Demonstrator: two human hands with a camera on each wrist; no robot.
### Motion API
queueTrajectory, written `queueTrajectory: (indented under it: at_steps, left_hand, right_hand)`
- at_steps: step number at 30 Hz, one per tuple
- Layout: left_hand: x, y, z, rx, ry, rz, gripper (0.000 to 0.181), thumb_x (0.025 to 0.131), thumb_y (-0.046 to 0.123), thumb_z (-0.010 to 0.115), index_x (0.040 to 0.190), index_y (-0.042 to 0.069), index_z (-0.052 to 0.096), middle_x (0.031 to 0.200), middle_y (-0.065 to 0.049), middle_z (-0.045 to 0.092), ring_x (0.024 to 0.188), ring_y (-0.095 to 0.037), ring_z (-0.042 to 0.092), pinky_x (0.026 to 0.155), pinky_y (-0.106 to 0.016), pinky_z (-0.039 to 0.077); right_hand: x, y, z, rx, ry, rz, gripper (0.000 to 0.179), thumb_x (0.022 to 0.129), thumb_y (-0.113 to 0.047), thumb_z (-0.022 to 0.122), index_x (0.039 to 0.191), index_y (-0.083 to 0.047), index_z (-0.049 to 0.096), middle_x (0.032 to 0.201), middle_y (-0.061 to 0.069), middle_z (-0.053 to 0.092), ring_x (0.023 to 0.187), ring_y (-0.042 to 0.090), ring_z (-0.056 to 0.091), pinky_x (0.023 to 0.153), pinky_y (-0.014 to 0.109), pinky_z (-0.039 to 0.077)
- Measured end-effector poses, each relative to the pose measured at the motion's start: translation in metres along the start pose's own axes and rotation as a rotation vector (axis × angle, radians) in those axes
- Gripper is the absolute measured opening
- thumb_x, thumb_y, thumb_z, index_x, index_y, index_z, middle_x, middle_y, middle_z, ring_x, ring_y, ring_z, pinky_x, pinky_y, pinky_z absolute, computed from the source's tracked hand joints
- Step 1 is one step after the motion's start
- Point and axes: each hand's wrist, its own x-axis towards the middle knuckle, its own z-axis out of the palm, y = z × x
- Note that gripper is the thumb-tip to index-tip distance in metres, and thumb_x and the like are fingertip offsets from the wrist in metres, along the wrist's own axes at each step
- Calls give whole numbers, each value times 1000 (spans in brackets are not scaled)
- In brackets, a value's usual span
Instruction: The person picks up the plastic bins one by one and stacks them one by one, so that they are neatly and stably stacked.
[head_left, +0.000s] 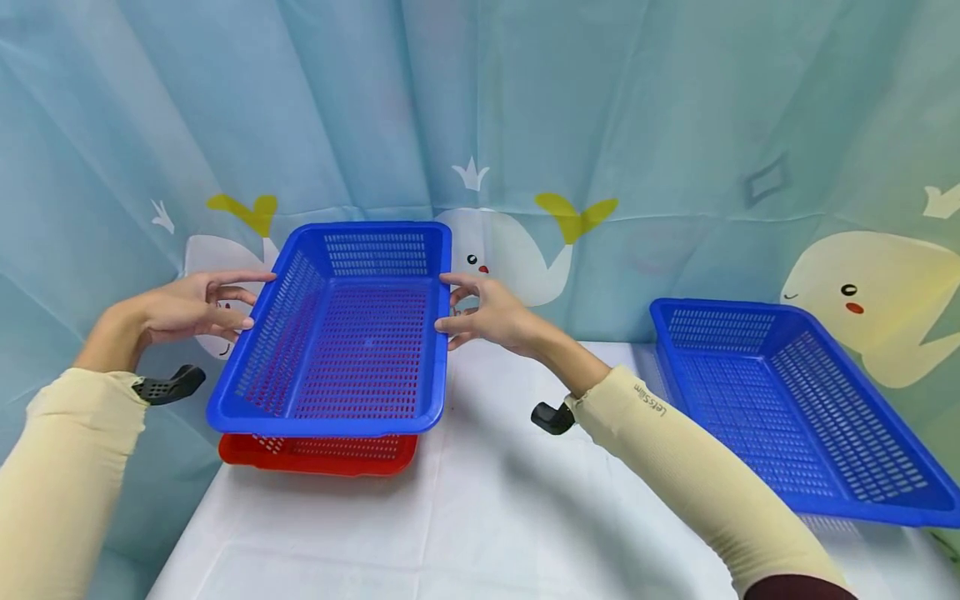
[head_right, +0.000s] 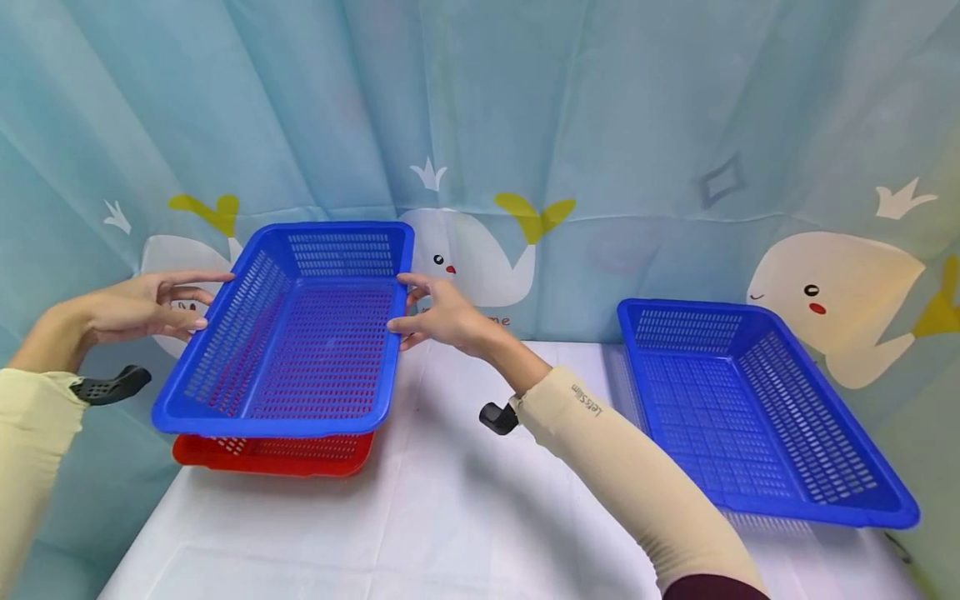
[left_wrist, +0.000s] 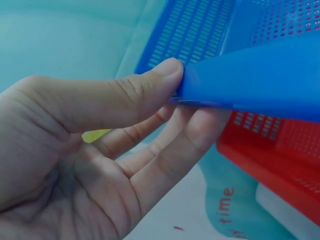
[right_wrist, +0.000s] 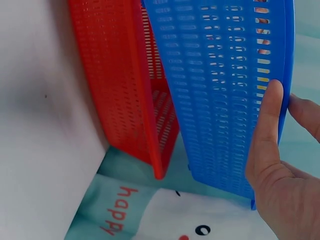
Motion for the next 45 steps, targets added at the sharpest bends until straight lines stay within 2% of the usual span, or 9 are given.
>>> queueTrajectory:
  at_steps: [10, 16, 20, 25, 33, 39, 45]
  left_hand:
    - [-7, -18, -7, -10, 7, -9, 72, 98, 0, 66, 160, 16, 33, 124, -12, 59, 99, -34, 71, 85, -51, 61]
    - [-10, -32, -8, -36, 12, -17, 69, 98, -1, 64, 158, 19, 37, 126, -8, 59, 102, -30, 70, 84, -49, 61]
    - [-12, -42, -8, -26, 10, -31, 68, 99, 0, 63, 159, 19, 36, 130, -8, 56, 107, -26, 67, 87, -44, 60]
    - [-13, -54, -5, -25, 2, -46, 69, 99, 0, 64, 159, 16, 36, 132, -12, 52, 109, -24, 65, 89, -41, 59]
    - [-10, -69, 3, -28, -12, -55, 73, 97, 5, 68, 160, 14, 32, 144, -26, 41, 111, -26, 65, 96, -57, 55]
    - [-6, -79, 8, -51, -38, -56, 74, 98, 4, 66, 161, 11, 28, 141, -27, 44, 110, -28, 66, 95, -53, 56]
    - [-2, -80, 13, -31, -48, -66, 75, 99, 7, 67, 161, 6, 25, 145, -30, 39, 112, -29, 64, 98, -58, 54]
  right_hand:
    - [8, 11, 13, 8, -2, -19, 81, 90, 8, 74, 159, -1, 32, 114, 20, 49, 81, 27, 73, 79, 46, 63]
    - [13, 20, 23, 58, -6, -7, 82, 89, 8, 74, 159, -2, 33, 112, 20, 50, 79, 27, 72, 80, 49, 62]
    - [15, 27, 28, 70, -8, 17, 81, 90, 7, 74, 159, -3, 32, 111, 19, 50, 79, 28, 74, 79, 47, 63]
    - [17, 38, 33, 72, -10, 44, 83, 90, 7, 74, 160, -2, 30, 114, 20, 51, 76, 27, 74, 78, 43, 63]
    - [21, 52, 40, 62, 14, 96, 82, 90, 5, 75, 160, -5, 32, 119, 21, 50, 74, 26, 75, 83, 48, 62]
    - [22, 62, 44, 41, 32, 119, 83, 90, 4, 76, 160, -6, 33, 114, 18, 52, 75, 26, 75, 78, 41, 63]
    - [20, 68, 46, 65, 35, 136, 84, 89, 7, 75, 160, -4, 31, 114, 20, 51, 71, 24, 74, 81, 46, 62]
